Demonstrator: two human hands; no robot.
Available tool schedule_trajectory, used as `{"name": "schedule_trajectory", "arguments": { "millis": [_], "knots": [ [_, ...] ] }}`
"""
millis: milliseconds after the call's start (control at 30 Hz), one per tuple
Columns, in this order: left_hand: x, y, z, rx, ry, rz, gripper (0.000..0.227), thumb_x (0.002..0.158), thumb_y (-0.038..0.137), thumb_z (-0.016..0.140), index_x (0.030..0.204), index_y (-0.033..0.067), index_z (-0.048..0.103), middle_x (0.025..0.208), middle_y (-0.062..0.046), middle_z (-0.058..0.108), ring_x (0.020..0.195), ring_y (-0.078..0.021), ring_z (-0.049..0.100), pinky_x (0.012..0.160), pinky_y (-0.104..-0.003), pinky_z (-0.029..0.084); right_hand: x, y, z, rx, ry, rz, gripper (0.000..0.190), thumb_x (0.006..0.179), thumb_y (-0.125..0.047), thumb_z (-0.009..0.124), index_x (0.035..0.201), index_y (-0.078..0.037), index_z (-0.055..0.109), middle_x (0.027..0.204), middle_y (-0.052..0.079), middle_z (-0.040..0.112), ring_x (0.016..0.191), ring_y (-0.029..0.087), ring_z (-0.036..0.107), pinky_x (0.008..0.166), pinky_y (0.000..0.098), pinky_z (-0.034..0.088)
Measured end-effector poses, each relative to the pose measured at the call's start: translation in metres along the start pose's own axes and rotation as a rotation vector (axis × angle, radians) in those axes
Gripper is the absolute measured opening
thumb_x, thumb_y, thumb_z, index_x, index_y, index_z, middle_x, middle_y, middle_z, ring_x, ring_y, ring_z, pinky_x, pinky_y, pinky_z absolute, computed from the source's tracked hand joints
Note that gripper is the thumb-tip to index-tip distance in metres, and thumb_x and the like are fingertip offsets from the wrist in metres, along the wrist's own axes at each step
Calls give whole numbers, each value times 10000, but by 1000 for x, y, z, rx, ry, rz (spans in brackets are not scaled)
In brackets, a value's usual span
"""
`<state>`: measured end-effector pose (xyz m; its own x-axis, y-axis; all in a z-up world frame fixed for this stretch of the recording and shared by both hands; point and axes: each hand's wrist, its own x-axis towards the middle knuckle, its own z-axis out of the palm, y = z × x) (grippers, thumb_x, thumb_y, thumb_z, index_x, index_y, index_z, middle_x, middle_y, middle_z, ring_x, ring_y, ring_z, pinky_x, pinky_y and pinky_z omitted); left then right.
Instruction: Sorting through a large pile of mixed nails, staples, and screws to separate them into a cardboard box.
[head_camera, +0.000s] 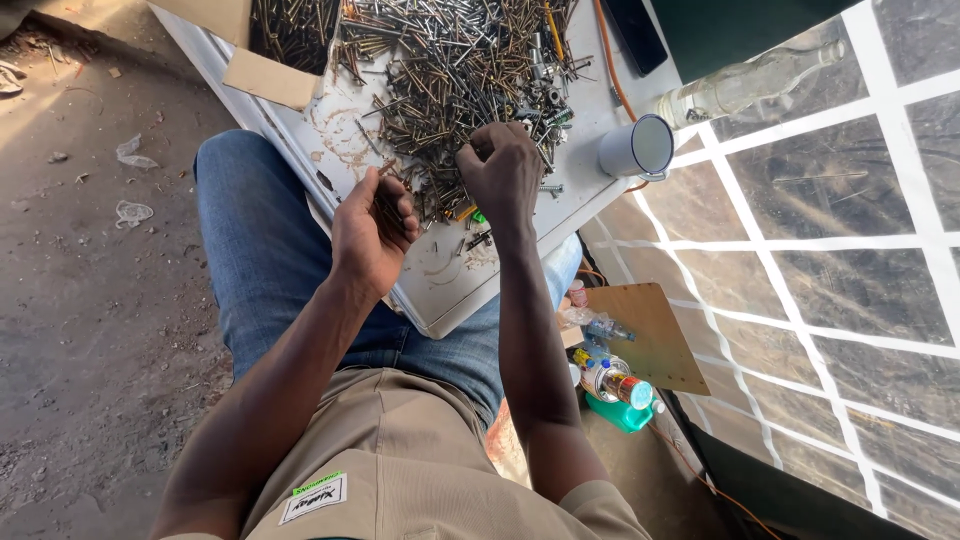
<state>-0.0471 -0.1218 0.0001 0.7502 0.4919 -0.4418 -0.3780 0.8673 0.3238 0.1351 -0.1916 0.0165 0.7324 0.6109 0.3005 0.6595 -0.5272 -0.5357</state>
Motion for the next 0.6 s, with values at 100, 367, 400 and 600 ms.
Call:
{"name": "schedule_trajectory", "arguments": {
  "millis": [100, 367, 400, 600],
  "knots": [
    [-4, 3, 2, 9, 10, -1, 361, 1084, 414, 511, 960, 88, 603, 764, -74, 593, 676, -195, 637, 615, -287, 504, -1, 8, -4, 263, -71, 173, 149, 738, -249, 811, 857, -164, 784, 805, 88, 691, 756, 261, 710, 674, 417, 544],
    [-2, -1, 2, 6, 6, -38, 366, 1090, 427, 500, 999, 91, 612, 844, -105, 654, 778, -227, 695, 692, -296, 561, -14, -17, -43, 1059, -127, 393, 233, 910, -113, 748, 1080, 36, 689, 890, 167, 722, 745, 128, 622, 542, 221, 474],
    [-2, -1, 0, 0, -7, -32, 362, 1093, 417, 500, 1016, 83, 618, 890, -128, 685, 829, -248, 717, 715, -306, 581, -13, -13, -42, 1131, -154, 437, 248, 913, -104, 744, 1103, 41, 679, 904, 182, 731, 743, 135, 648, 538, 222, 494],
    [5, -7, -3, -157, -29, 12, 410, 1088, 362, 482, 1116, -20, 629, 1106, -310, 725, 1029, -411, 755, 881, -452, 672, -26, -33, -47, 1240, -242, 455, 239, 910, -63, 726, 1086, 90, 674, 863, 216, 700, 703, 166, 682, 536, 241, 570]
  ]
}}
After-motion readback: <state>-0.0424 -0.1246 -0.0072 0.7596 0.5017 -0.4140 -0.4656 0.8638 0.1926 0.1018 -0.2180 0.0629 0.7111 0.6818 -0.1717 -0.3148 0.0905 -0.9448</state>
